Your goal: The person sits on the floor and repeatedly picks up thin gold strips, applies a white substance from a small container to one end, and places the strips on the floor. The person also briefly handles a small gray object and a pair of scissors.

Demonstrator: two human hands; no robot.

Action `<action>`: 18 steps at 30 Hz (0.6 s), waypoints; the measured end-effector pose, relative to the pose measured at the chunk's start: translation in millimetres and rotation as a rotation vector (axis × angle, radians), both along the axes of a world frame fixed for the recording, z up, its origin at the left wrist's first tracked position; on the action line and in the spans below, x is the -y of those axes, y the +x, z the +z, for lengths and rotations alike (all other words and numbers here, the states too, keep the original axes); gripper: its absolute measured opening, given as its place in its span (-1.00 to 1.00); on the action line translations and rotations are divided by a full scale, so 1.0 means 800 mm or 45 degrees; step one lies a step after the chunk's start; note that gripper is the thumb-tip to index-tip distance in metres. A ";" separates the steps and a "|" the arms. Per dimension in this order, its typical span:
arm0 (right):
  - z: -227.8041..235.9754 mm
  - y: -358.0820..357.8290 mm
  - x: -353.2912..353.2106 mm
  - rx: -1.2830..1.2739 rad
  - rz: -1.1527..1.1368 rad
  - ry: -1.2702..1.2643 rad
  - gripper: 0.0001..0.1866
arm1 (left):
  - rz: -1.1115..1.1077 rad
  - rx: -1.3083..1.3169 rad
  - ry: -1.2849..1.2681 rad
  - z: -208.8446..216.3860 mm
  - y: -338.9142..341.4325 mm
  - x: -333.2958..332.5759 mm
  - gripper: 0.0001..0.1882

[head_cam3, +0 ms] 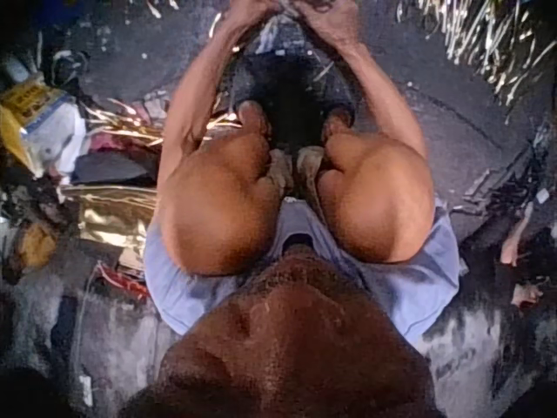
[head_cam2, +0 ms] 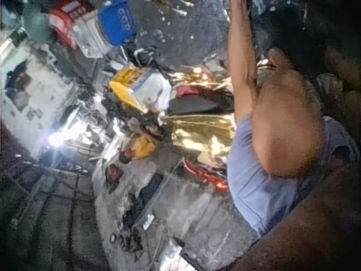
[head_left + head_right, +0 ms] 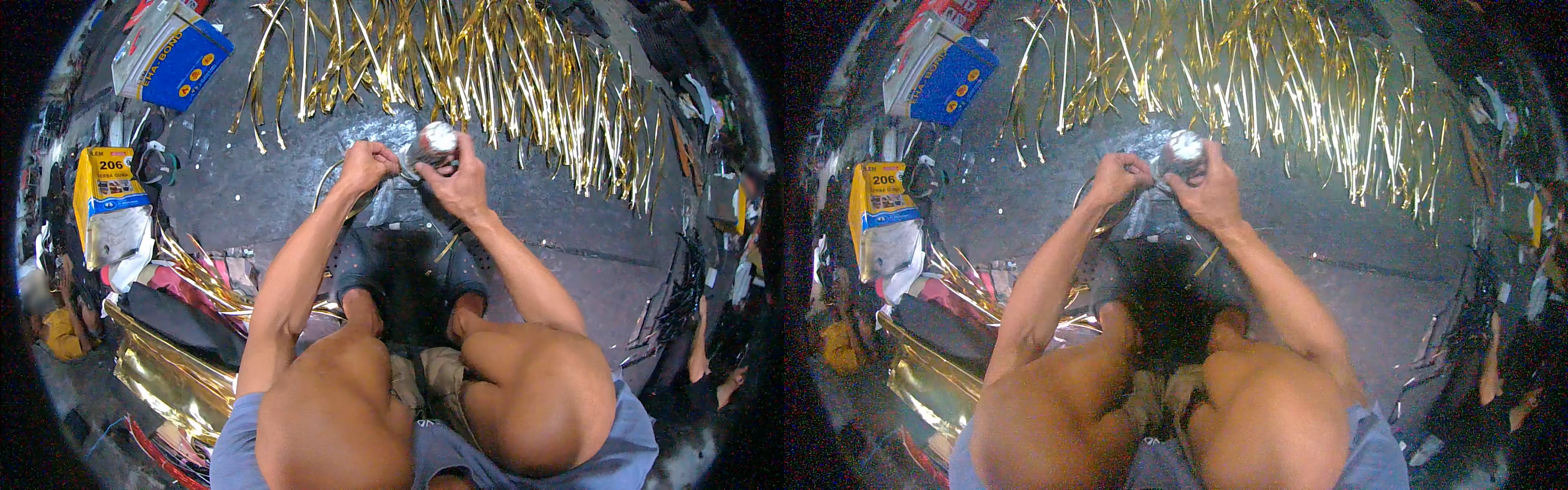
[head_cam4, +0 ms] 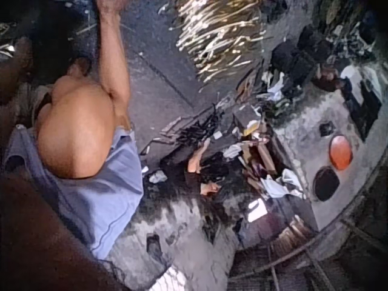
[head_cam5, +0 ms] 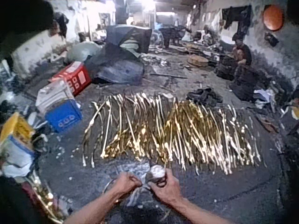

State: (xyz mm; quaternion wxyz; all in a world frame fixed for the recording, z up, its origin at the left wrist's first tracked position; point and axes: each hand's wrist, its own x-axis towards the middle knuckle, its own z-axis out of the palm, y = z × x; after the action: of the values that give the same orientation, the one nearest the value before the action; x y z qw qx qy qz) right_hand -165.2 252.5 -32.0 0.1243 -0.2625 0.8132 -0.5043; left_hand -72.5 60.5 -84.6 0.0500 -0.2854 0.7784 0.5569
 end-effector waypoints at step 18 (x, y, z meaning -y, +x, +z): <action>-0.133 -0.060 -0.014 0.719 -0.068 0.202 -0.64 | -0.150 -0.641 -0.229 0.041 -0.019 -0.054 -0.46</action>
State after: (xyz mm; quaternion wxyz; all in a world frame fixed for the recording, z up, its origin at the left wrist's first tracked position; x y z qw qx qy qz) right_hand -213.6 263.9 -138.6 0.3526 -0.0797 0.7899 -0.4954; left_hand -88.0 104.0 -51.5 -0.1382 -0.0956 0.8279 0.5351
